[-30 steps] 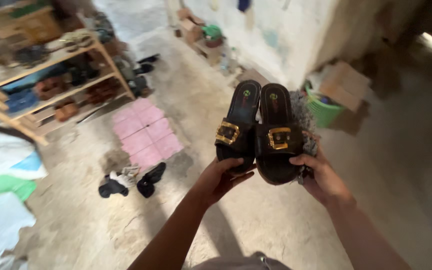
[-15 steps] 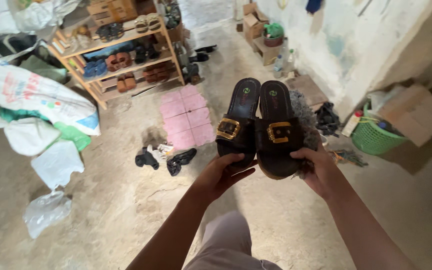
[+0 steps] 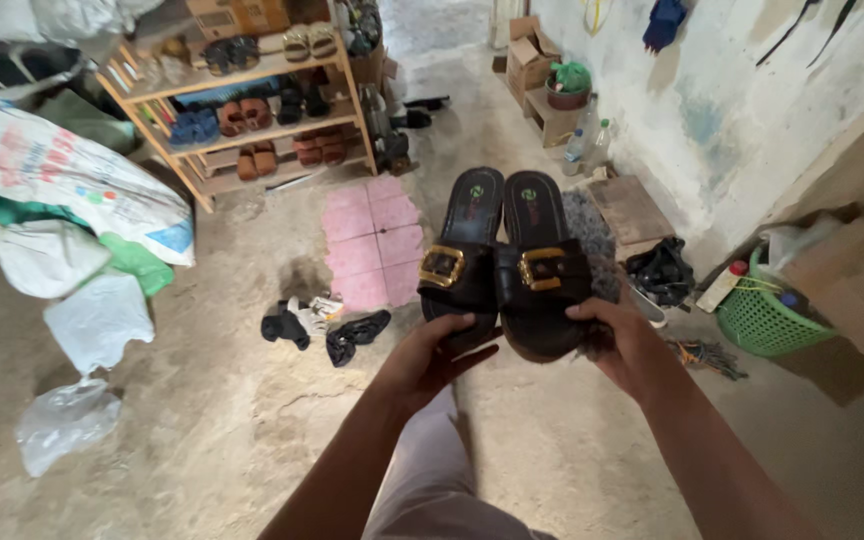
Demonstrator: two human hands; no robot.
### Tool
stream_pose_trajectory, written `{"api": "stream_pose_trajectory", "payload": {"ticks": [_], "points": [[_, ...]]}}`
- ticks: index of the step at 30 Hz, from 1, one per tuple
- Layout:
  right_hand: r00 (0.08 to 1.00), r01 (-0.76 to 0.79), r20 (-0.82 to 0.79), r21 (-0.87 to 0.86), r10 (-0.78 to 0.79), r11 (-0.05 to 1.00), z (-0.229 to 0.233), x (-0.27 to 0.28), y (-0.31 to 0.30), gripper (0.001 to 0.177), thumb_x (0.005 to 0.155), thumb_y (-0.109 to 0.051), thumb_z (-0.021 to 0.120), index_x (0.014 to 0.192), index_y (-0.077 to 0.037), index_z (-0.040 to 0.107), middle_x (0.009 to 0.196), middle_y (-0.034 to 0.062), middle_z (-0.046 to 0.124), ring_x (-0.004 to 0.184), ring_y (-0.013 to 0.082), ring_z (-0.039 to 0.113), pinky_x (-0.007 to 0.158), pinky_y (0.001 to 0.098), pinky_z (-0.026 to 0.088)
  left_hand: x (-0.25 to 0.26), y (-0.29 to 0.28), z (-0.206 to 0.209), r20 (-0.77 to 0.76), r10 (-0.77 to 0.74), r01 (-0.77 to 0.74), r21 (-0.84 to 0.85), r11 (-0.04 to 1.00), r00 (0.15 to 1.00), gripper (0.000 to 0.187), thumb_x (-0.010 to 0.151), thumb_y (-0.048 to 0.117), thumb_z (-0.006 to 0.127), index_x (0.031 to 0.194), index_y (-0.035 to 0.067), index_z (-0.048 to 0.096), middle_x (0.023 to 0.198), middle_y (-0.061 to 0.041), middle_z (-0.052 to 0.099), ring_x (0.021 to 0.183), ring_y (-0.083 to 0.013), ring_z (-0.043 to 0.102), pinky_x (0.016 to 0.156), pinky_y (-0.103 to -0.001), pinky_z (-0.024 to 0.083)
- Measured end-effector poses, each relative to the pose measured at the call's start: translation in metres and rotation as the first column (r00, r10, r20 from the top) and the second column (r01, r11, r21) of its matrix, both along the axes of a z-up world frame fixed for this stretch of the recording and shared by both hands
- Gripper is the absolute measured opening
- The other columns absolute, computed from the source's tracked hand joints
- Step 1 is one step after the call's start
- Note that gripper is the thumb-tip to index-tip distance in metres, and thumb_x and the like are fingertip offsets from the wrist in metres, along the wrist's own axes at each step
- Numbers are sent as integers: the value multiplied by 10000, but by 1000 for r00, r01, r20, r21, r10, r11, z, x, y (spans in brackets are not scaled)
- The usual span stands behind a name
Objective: The person wipes a pair of brown slides with a gray duster, cleaning the upper, sole, and heel areas. The person then places the slides on a wooden shoe rack and picks up a white plastic bag.
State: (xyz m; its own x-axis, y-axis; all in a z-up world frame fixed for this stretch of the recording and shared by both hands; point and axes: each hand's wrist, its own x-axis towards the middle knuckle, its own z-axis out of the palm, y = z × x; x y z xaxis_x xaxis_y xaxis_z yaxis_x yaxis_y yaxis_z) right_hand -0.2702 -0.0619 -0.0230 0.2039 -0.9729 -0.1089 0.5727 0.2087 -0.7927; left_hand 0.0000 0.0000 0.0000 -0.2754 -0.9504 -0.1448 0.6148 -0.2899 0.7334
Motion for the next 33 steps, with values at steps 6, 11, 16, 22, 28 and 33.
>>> {"api": "stream_pose_trajectory", "payload": {"ticks": [6, 11, 16, 22, 28, 33], "points": [[999, -16, -31, -21, 16, 1000, 16, 34, -106, 761, 765, 105, 565, 1443, -199, 401, 1173, 70, 595, 1024, 228, 644, 822, 370, 575, 30, -113, 3, -3, -22, 22, -2, 1000, 1000, 344, 909, 89, 660, 1238, -7, 623, 1220, -137, 707, 1184, -305, 679, 1090, -497, 527], [995, -103, 1, -117, 104, 988, 18, 79, -228, 632, 883, 93, 606, 1488, -18, 460, 1248, 142, 610, 1102, 277, 629, 890, 387, 535, 79, -221, 25, 25, 0, -1, 4, 1000, 1000, 365, 906, 100, 660, 1255, 4, 609, 1219, -135, 704, 1171, -291, 682, 1090, -509, 530], [994, -100, 26, -193, 107, 976, 72, 153, -343, 740, 743, 133, 550, 1427, -122, 432, 1261, 120, 618, 1155, 274, 653, 961, 413, 560, 140, -329, 75, 87, 36, -42, 68, 997, 996, 490, 849, 105, 651, 1331, 112, 563, 1236, -64, 707, 1171, -271, 678, 1059, -478, 524], [984, -169, 28, -150, 175, 974, 114, 231, -428, 734, 771, 121, 553, 1453, -131, 448, 1303, 116, 609, 1187, 275, 629, 1004, 415, 527, 211, -413, 99, 55, 112, -110, -46, 993, 992, 474, 888, 106, 674, 1331, -4, 544, 1244, -145, 690, 1190, -293, 655, 1089, -508, 533], [975, -213, 16, -220, 222, 952, 141, 291, -512, 741, 744, 130, 555, 1435, -123, 469, 1290, 94, 615, 1209, 258, 606, 1014, 418, 510, 267, -485, 119, 2, 142, -142, -31, 989, 990, 433, 893, 133, 667, 1291, -24, 595, 1224, -169, 736, 1161, -311, 694, 1062, -499, 545], [976, -220, -19, -108, 219, 970, 146, 322, -557, 767, 712, 109, 543, 1409, -200, 465, 1260, 61, 625, 1178, 237, 625, 996, 407, 527, 295, -517, 117, 44, 220, -220, -10, 975, 974, 430, 890, 106, 665, 1308, 37, 593, 1212, -122, 718, 1151, -273, 694, 1051, -498, 552]]}}
